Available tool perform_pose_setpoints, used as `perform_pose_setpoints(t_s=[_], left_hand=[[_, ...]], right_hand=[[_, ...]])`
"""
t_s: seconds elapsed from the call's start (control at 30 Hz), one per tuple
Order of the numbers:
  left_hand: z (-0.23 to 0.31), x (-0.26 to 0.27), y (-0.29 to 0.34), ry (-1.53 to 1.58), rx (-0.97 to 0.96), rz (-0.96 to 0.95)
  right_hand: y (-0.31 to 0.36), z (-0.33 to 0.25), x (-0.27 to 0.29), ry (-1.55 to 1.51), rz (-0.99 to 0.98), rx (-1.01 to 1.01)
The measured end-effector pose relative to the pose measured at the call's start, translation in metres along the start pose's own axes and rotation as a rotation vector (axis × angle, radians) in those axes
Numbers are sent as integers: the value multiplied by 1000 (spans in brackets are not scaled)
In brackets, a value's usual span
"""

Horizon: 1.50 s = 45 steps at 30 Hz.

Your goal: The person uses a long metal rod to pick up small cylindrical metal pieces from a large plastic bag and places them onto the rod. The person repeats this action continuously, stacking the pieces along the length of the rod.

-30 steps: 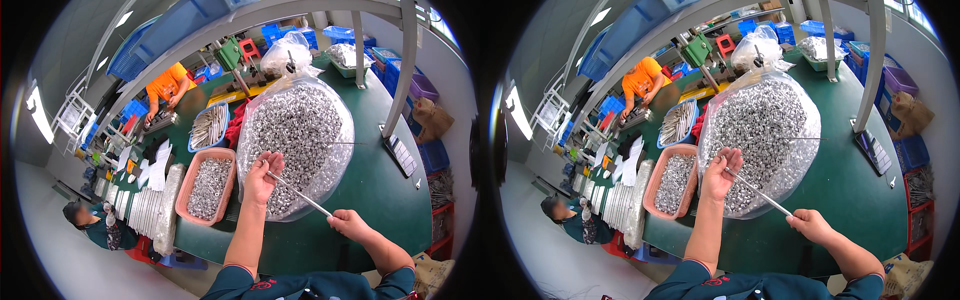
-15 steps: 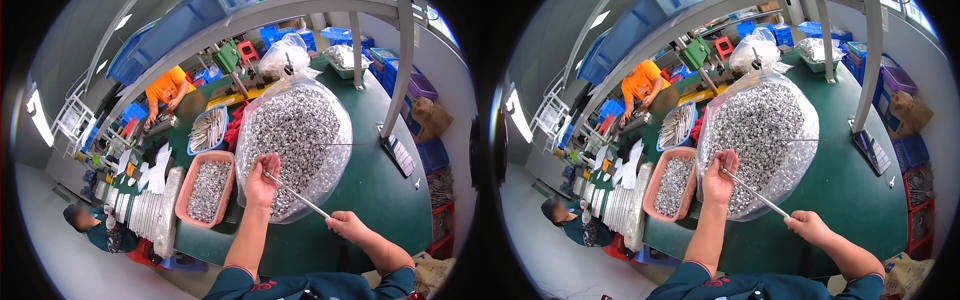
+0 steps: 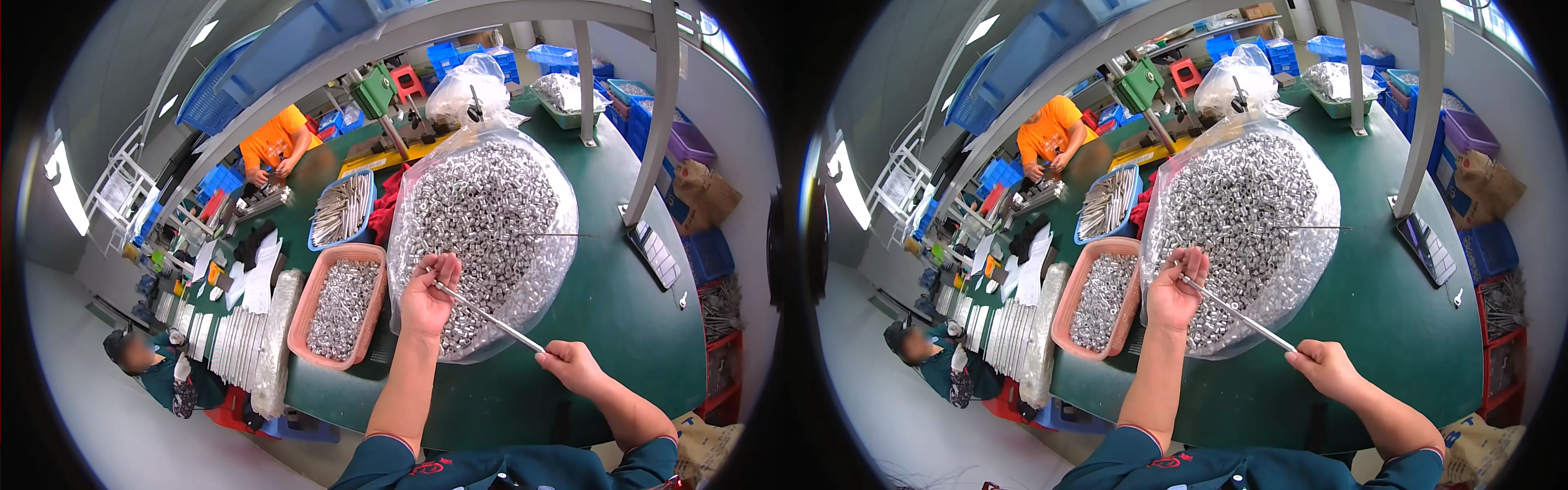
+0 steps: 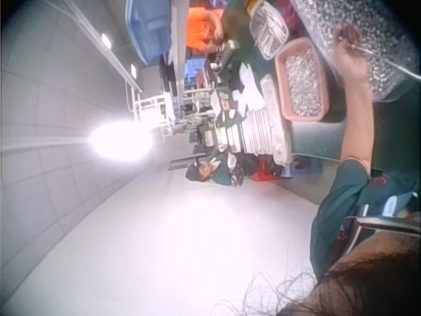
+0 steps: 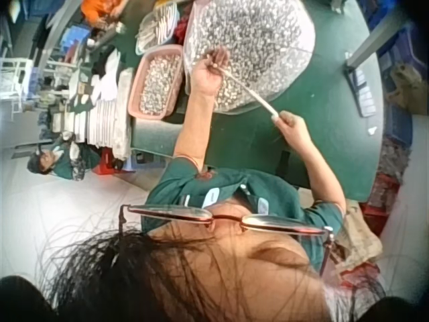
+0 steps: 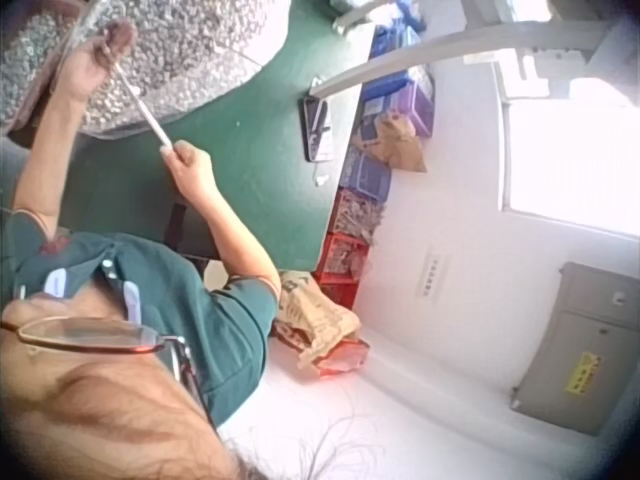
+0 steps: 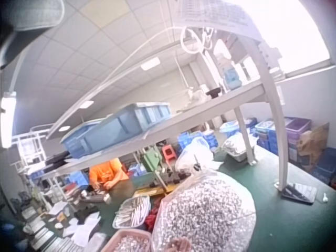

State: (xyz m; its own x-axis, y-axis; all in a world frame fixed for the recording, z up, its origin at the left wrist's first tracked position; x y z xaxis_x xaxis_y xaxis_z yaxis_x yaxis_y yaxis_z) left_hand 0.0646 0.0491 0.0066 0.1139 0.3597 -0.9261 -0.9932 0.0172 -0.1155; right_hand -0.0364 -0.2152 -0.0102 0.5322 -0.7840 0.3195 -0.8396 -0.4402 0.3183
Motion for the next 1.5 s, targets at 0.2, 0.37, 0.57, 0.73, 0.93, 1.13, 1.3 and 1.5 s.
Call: perform_pose_setpoints(t_s=[0.2, 0.37, 0.57, 0.73, 0.93, 1.13, 1.3, 1.5], left_hand=[[-26, -2, 0, 98, 145, -26], [-19, -12, 0, 52, 109, -53], [-20, -12, 0, 3, 97, -37], [-16, -4, -4, -7, 70, -73], [-16, -6, -4, -113, 56, -82], [-16, -5, -3, -85, 54, -59], [-23, -4, 0, 103, 171, -91], [-26, -16, 3, -244, 116, -42]], right_hand=[[-5, 14, -3, -71, 9, 1], [-4, 13, -3, -150, -41, -68], [-5, 16, -3, -183, -65, -88], [-3, 11, -3, -160, -55, -79], [-4, 13, -4, -175, -63, -84], [-4, 15, -8, -194, -92, -103], [-4, 16, -10, -166, -74, -82], [-4, 13, -4, -232, -60, -99]])
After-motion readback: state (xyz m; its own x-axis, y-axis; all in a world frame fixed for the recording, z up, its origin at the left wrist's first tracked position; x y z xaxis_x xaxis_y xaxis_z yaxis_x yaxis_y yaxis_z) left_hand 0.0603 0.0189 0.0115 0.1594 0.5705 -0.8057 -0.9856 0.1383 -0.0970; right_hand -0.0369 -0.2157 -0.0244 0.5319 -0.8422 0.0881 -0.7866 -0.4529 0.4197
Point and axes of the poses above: each hand's wrist, its own y-axis away from the middle knuckle, its own x-axis out of the back of the hand, z = x × y, the point moved 8 cm from there along -y, towards the middle knuckle, and after that the axes turned 4 degrees about -z, right-handed, at the moved point
